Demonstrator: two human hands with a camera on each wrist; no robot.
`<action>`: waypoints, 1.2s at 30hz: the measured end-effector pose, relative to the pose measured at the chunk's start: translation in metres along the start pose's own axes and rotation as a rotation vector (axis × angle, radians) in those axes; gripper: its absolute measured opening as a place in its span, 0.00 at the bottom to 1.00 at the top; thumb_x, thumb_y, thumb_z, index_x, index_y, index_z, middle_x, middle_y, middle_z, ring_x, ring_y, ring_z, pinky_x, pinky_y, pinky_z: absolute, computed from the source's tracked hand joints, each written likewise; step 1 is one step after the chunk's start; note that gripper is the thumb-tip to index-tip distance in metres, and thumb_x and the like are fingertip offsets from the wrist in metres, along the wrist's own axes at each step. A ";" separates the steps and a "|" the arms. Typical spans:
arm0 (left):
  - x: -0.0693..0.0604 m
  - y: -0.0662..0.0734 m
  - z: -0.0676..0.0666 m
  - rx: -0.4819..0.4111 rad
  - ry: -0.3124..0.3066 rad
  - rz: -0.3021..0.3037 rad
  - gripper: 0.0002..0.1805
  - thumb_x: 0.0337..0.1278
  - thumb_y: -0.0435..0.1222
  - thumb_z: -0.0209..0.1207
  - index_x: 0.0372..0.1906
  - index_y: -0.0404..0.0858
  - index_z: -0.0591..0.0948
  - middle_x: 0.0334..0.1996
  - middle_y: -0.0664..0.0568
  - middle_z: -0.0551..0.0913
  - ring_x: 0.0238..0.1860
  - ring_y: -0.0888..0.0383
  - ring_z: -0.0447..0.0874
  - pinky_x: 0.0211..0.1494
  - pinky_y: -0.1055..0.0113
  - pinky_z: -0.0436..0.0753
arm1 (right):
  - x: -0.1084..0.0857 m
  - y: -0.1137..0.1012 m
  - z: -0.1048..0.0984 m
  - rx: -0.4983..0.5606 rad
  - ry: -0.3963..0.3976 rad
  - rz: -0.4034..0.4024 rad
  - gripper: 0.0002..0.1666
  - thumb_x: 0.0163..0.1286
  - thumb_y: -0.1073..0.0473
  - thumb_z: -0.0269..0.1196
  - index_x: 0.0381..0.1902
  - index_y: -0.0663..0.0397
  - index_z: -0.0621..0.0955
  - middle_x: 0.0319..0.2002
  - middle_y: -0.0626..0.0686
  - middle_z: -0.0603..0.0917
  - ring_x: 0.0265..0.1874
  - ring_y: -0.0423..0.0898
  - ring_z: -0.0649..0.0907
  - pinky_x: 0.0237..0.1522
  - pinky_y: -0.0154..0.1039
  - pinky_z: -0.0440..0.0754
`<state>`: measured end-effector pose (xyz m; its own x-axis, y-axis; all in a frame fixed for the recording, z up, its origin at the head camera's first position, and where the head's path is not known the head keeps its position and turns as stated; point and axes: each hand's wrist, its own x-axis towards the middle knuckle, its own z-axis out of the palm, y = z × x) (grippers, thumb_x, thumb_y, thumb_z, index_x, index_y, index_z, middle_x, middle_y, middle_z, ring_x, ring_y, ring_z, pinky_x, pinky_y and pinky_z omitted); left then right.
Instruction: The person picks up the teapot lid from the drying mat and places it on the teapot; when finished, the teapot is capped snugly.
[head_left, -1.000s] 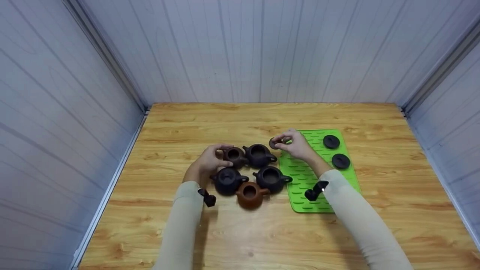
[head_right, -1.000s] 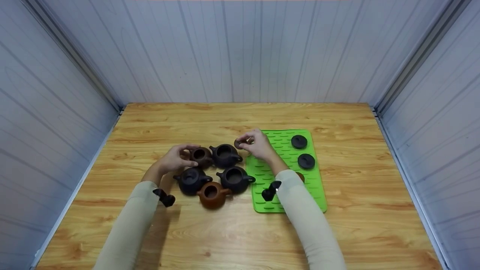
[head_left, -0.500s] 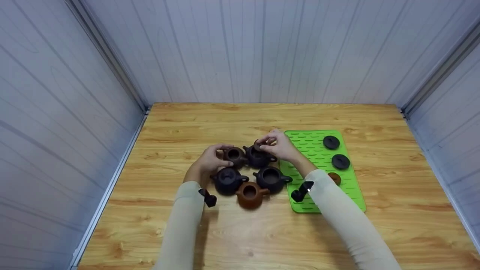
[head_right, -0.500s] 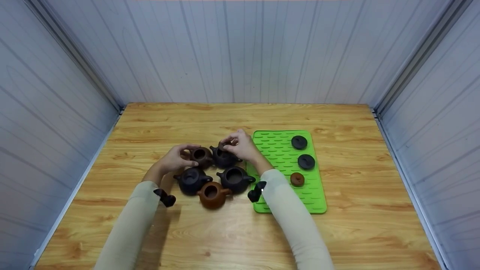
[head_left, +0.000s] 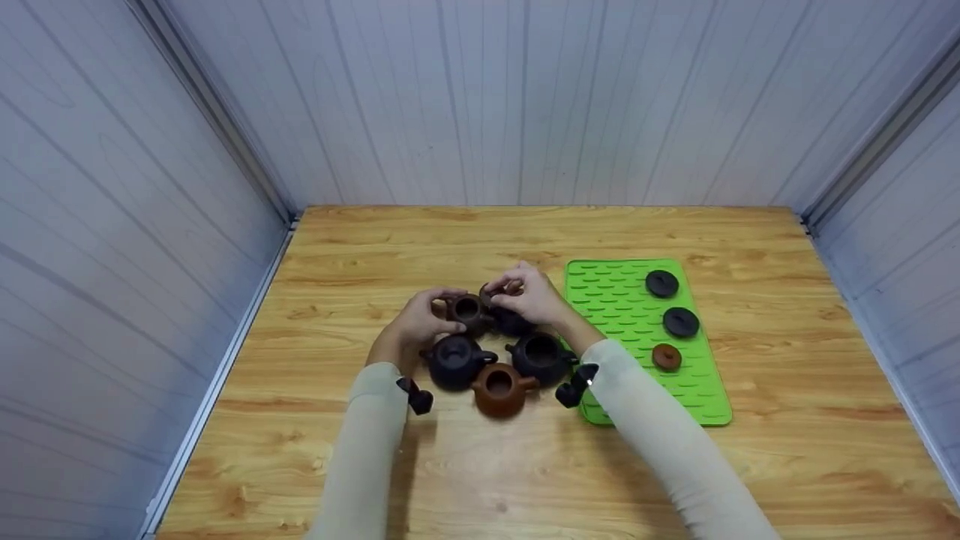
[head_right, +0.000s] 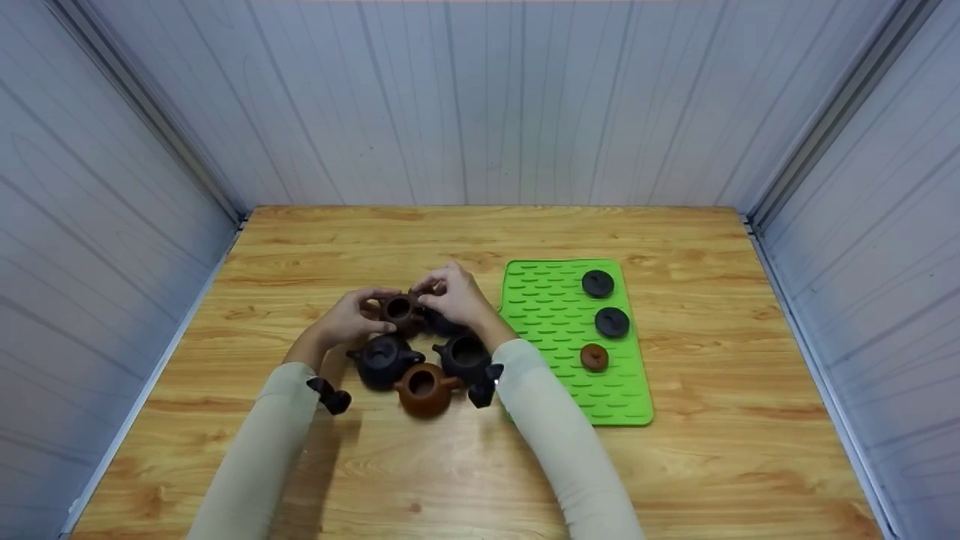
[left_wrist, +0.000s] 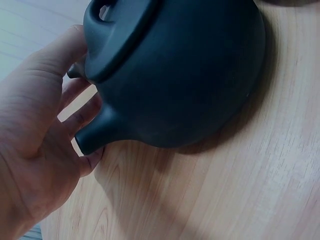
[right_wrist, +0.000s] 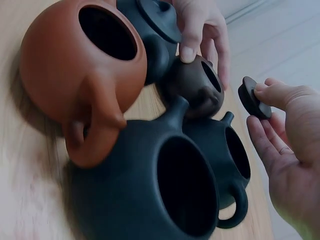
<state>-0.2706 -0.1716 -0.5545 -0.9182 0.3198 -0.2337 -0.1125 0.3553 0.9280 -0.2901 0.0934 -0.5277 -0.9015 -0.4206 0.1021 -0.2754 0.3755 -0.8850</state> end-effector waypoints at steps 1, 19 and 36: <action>0.000 0.000 0.000 -0.003 0.000 -0.003 0.36 0.68 0.25 0.74 0.79 0.42 0.80 0.65 0.36 0.85 0.59 0.51 0.84 0.57 0.67 0.81 | 0.001 -0.001 0.002 0.000 -0.001 0.007 0.11 0.75 0.64 0.76 0.53 0.60 0.94 0.50 0.59 0.82 0.47 0.48 0.86 0.54 0.36 0.82; 0.004 -0.001 -0.001 0.062 0.002 0.037 0.35 0.68 0.26 0.73 0.78 0.36 0.79 0.73 0.36 0.83 0.63 0.49 0.84 0.62 0.65 0.79 | 0.010 -0.007 0.029 0.062 0.067 -0.001 0.13 0.74 0.64 0.76 0.54 0.59 0.94 0.57 0.61 0.84 0.47 0.47 0.86 0.54 0.36 0.84; 0.002 -0.001 -0.001 0.023 0.004 0.002 0.36 0.69 0.25 0.72 0.80 0.37 0.77 0.70 0.33 0.86 0.63 0.49 0.86 0.60 0.68 0.81 | 0.006 0.000 0.048 0.013 0.087 0.017 0.10 0.75 0.64 0.76 0.52 0.58 0.94 0.56 0.62 0.87 0.55 0.59 0.91 0.63 0.51 0.90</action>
<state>-0.2729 -0.1721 -0.5561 -0.9201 0.3165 -0.2308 -0.1024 0.3745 0.9215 -0.2801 0.0514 -0.5489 -0.9319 -0.3403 0.1257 -0.2560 0.3714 -0.8925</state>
